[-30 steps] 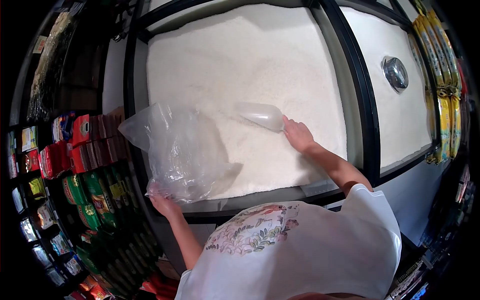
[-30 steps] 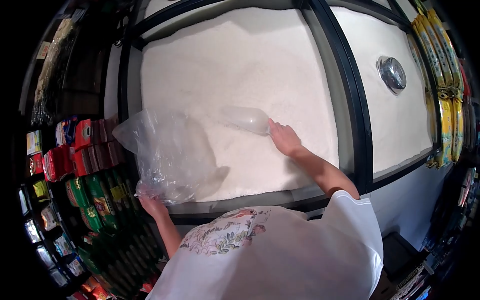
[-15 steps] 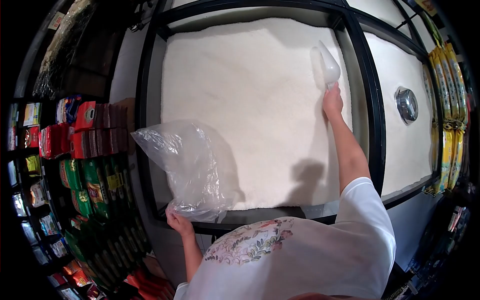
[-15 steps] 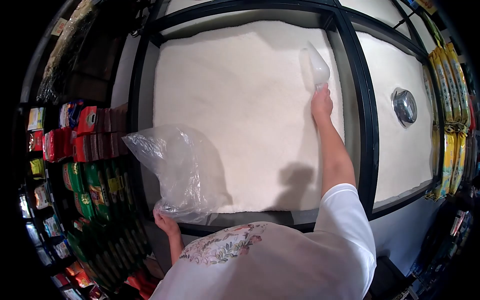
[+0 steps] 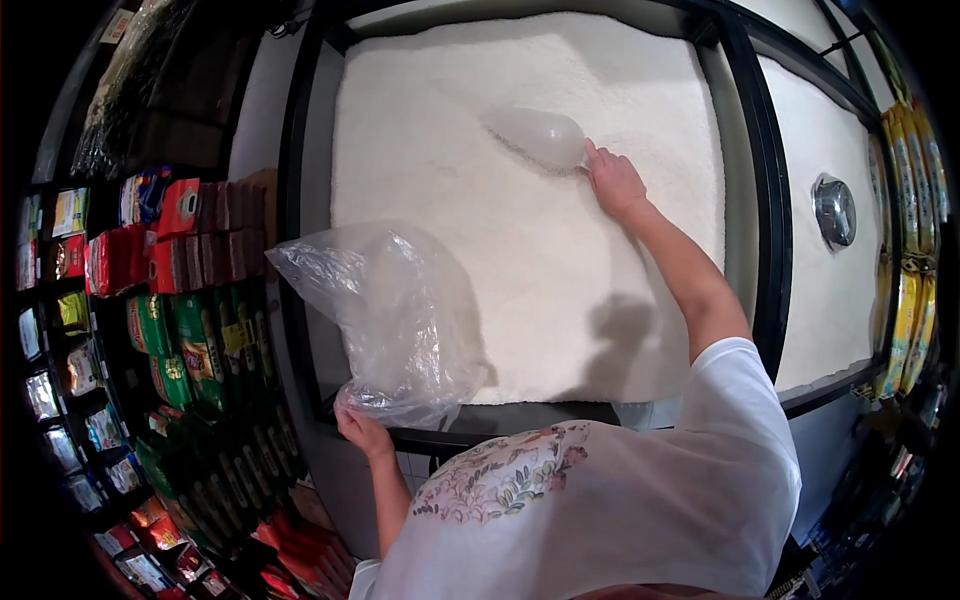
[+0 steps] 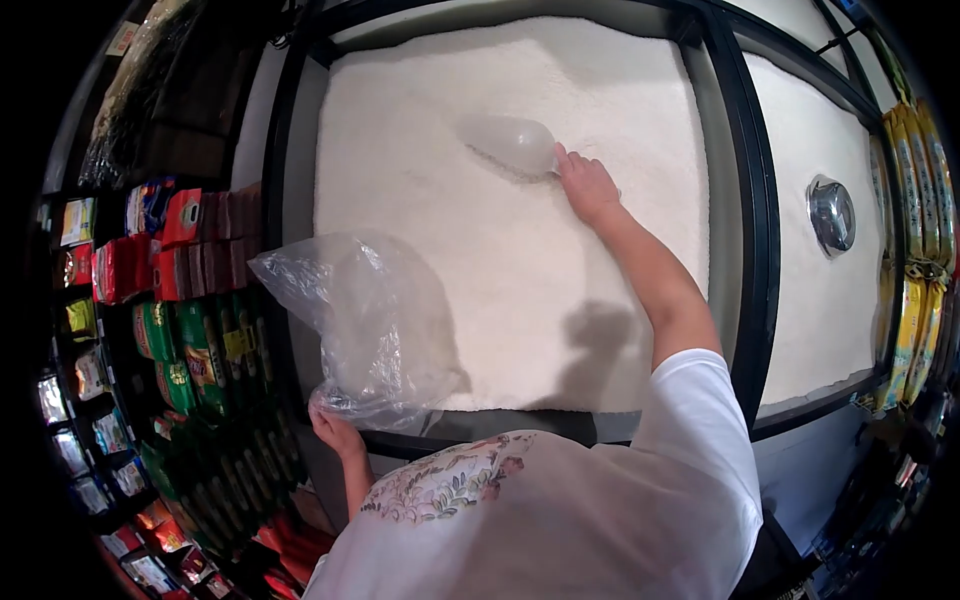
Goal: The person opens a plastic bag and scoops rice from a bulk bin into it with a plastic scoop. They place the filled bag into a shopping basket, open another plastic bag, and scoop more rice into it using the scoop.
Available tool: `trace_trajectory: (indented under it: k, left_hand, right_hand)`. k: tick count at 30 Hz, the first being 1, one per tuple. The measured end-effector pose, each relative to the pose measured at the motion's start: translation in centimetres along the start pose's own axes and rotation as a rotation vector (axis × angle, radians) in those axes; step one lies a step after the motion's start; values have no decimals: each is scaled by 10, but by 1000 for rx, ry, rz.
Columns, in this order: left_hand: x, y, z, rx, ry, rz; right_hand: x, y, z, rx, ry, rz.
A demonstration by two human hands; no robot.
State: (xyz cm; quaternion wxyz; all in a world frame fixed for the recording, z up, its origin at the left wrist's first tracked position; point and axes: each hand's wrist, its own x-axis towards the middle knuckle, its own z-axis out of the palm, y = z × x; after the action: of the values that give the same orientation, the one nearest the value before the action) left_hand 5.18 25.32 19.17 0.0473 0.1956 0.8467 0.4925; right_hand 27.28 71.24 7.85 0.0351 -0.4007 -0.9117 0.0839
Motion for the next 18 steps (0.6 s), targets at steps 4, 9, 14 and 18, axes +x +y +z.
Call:
trace_trajectory:
  k: [4, 9, 14, 18]
  left_hand:
    - [0, 5, 1, -11, -5, -8]
    - [2, -10, 2, -49, 9, -15]
    - [1, -8, 1, -67, 32, 2]
    - [1, -7, 2, -136, 31, -61]
  right_hand:
    - [-58, -10, -8, -15, -88, -261]
    - [-139, -29, -14, -4, -219, -424]
    - [-186, -28, -23, 85, -273, -425]
    - [-168, -2, -33, 107, -21, 23]
